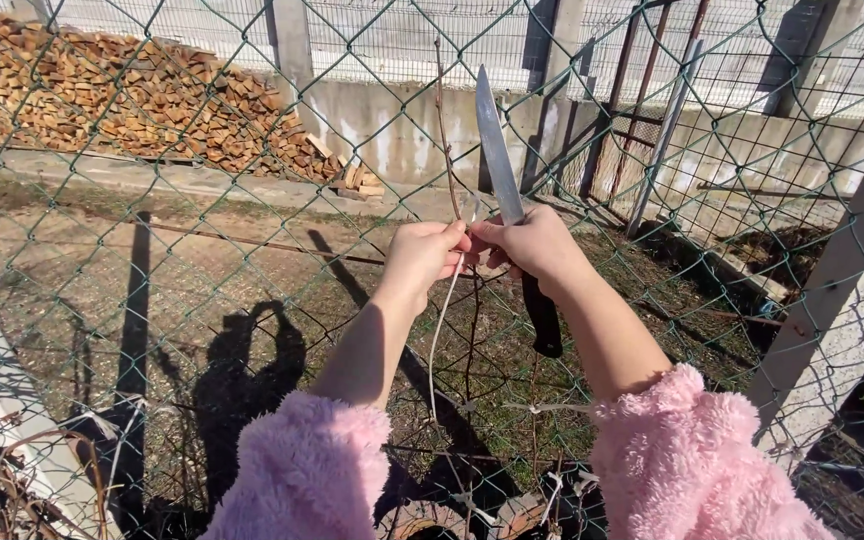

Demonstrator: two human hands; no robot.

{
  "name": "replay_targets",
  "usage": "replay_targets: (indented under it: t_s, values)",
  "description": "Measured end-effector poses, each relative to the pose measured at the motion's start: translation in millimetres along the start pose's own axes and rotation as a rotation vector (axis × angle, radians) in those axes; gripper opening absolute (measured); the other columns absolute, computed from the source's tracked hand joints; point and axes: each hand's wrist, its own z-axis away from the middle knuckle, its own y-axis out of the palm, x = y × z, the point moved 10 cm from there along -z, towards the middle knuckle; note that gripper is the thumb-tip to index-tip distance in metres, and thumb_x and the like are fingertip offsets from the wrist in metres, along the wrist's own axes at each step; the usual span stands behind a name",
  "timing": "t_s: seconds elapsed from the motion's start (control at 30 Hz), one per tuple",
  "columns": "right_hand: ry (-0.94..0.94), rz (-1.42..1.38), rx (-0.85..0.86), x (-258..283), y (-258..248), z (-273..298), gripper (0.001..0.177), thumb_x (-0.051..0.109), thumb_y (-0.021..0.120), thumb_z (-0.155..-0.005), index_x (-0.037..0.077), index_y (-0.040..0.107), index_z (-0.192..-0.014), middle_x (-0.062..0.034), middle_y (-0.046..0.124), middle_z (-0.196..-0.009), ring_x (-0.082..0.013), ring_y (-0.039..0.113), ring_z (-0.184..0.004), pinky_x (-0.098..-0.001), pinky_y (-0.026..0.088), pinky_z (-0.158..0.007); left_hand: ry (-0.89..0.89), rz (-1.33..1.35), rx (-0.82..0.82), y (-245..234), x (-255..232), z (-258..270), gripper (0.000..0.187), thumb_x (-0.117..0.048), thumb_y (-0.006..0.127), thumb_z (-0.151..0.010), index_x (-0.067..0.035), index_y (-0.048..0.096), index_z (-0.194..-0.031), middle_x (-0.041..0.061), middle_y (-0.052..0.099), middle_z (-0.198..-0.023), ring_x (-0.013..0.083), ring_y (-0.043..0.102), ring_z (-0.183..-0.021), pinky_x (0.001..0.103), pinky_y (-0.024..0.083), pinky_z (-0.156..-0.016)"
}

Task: Securing plant vines to a wire mesh fence using strips of material and a knife to cut them.

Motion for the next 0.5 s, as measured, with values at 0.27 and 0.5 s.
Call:
replay_targets:
  t_s: [0.27, 0.5]
  values:
    - [-0.111, 0.275, -0.040, 21.9, -2.2, 3.8, 0.038, 0.049, 0.082, -0.081, 0.021, 0.074, -0.057, 0.0021, 0.067, -0.054, -0.0132, 0.067, -0.052, -0.0221, 0.048, -0.059, 0.288, -0.611, -0.359, -12.1, -10.5, -2.7, 0.024, -0.031, 0.061, -0.076, -0.024, 0.070, -0.056, 0.002, 0.055, -0.051, 0.0249, 0.064, -0.061, 0.033, 0.055, -0.062]
    - [-0.049, 0.299, -0.088, -4.0, 5.7, -36.5, 0.022, 0.037, 0.086, -0.068, 0.017, 0.078, -0.069, -0.0003, 0.064, -0.054, -0.0136, 0.070, -0.054, -0.0224, 0.048, -0.059, 0.491, -0.696, -0.348, 7.1, -13.0, 15.7, 0.020, -0.016, 0.055, -0.078, -0.005, 0.064, -0.064, 0.015, 0.061, -0.070, 0.0430, 0.064, -0.074, 0.053, 0.050, -0.063]
